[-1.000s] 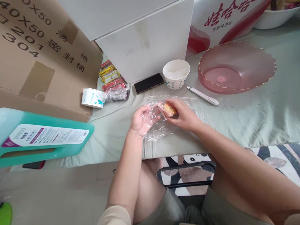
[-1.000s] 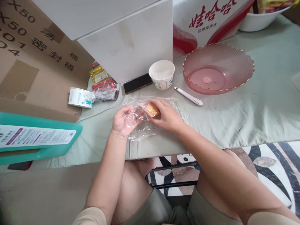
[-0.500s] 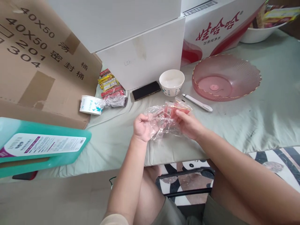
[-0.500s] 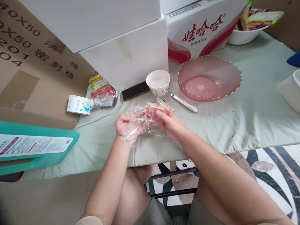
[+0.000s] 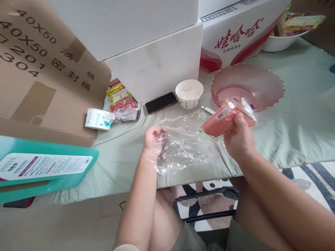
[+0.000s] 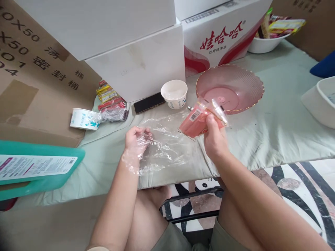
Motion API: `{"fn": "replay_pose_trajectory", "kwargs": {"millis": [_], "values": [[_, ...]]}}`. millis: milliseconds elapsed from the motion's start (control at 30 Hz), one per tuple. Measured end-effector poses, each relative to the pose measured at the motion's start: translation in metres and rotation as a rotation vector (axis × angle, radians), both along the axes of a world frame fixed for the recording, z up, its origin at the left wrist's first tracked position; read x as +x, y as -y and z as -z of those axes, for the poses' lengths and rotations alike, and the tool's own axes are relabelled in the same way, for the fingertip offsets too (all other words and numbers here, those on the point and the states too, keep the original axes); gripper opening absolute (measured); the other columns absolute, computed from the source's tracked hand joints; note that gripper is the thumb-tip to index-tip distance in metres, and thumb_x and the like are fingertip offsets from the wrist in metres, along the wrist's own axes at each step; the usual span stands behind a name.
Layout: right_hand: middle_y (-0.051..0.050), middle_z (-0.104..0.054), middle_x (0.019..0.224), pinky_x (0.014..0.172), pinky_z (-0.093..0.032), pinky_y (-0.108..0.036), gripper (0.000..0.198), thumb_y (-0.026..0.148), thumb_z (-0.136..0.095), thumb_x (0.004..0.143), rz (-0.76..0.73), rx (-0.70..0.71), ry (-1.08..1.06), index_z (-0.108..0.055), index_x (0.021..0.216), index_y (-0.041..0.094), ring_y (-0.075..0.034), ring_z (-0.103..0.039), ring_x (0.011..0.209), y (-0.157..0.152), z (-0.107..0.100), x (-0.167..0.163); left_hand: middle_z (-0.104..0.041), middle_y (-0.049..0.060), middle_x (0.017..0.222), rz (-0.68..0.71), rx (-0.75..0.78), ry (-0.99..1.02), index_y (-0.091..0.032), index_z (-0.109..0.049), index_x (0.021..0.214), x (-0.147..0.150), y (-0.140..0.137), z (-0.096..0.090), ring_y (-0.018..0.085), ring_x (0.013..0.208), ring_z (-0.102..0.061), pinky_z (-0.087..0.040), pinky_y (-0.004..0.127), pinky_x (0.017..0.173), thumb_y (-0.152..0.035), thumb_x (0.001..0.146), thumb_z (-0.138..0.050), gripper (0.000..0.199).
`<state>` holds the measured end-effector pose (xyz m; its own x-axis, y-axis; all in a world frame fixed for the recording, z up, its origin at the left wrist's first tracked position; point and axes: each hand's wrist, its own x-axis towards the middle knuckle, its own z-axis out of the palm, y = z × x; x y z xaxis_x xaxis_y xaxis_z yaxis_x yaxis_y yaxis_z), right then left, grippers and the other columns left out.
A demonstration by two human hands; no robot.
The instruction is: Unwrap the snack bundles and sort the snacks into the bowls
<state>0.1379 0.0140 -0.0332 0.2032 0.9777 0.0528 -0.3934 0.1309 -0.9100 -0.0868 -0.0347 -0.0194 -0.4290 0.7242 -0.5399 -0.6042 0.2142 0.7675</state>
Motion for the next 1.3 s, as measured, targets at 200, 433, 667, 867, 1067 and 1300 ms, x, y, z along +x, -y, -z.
{"fn": "replay_pose_trajectory", "kwargs": {"millis": [200,433,667,867,1067,1300], "values": [[-0.005,-0.069,0.107,0.079,-0.060,-0.041,0.022,0.048,-0.067,0.085,0.283,-0.125,-0.224,-0.063,0.096,0.029,-0.024,-0.068,0.104,-0.045,-0.032,0.038,-0.058,0.001,0.059,0.122,0.018,-0.027,-0.019,-0.047,0.055,0.010,-0.005,-0.004,0.011,0.049,-0.054,-0.042,0.022,0.046,-0.020,0.059,-0.051,0.005],[-0.001,-0.061,0.075,0.064,-0.053,-0.031,0.014,0.034,-0.067,0.079,-0.023,-0.231,0.007,-0.067,0.089,0.024,-0.015,-0.060,0.067,-0.021,-0.016,0.055,-0.057,0.003,0.059,0.188,0.101,-0.025,-0.019,-0.039,0.046,0.013,-0.009,-0.004,0.013,0.050,-0.055,-0.046,0.024,0.049,-0.020,0.057,-0.053,0.017],[-0.010,-0.066,0.122,0.099,-0.050,-0.048,0.049,0.029,-0.074,0.071,-0.302,0.114,0.625,-0.059,0.117,0.026,-0.029,-0.062,0.119,-0.001,0.015,0.025,-0.058,0.006,0.058,0.397,0.263,-0.059,-0.018,-0.044,0.040,0.004,0.002,-0.004,0.017,0.056,-0.062,-0.052,0.028,0.055,-0.022,0.050,-0.060,0.020],[-0.009,-0.069,0.113,0.091,-0.055,-0.046,0.073,0.037,-0.078,0.068,-0.600,-0.008,0.492,-0.049,0.134,0.026,-0.027,-0.068,0.104,-0.009,0.029,0.007,-0.055,0.006,0.052,0.455,0.412,-0.046,-0.018,-0.047,0.040,-0.017,0.022,-0.011,0.020,0.055,-0.059,-0.056,0.040,0.064,-0.027,0.049,-0.060,0.019],[0.002,-0.060,0.072,0.064,-0.049,-0.029,0.017,0.031,-0.072,0.076,-0.482,-0.089,0.405,-0.057,0.078,0.024,-0.014,-0.057,0.066,-0.005,0.016,-0.006,-0.043,-0.001,0.044,0.348,0.459,-0.168,-0.019,-0.036,0.045,-0.036,0.029,-0.015,0.011,0.041,-0.048,-0.049,0.031,0.056,-0.028,0.057,-0.067,0.035],[0.006,-0.063,0.076,0.066,-0.053,-0.028,0.029,0.038,-0.071,0.081,-0.206,-0.104,0.155,-0.045,0.090,0.029,-0.014,-0.067,0.068,-0.017,0.023,-0.013,-0.076,0.009,0.085,0.363,0.001,-0.275,-0.017,-0.061,0.097,-0.039,0.021,-0.002,0.022,0.072,-0.073,-0.054,0.030,0.064,-0.032,0.058,-0.088,0.049]]}}
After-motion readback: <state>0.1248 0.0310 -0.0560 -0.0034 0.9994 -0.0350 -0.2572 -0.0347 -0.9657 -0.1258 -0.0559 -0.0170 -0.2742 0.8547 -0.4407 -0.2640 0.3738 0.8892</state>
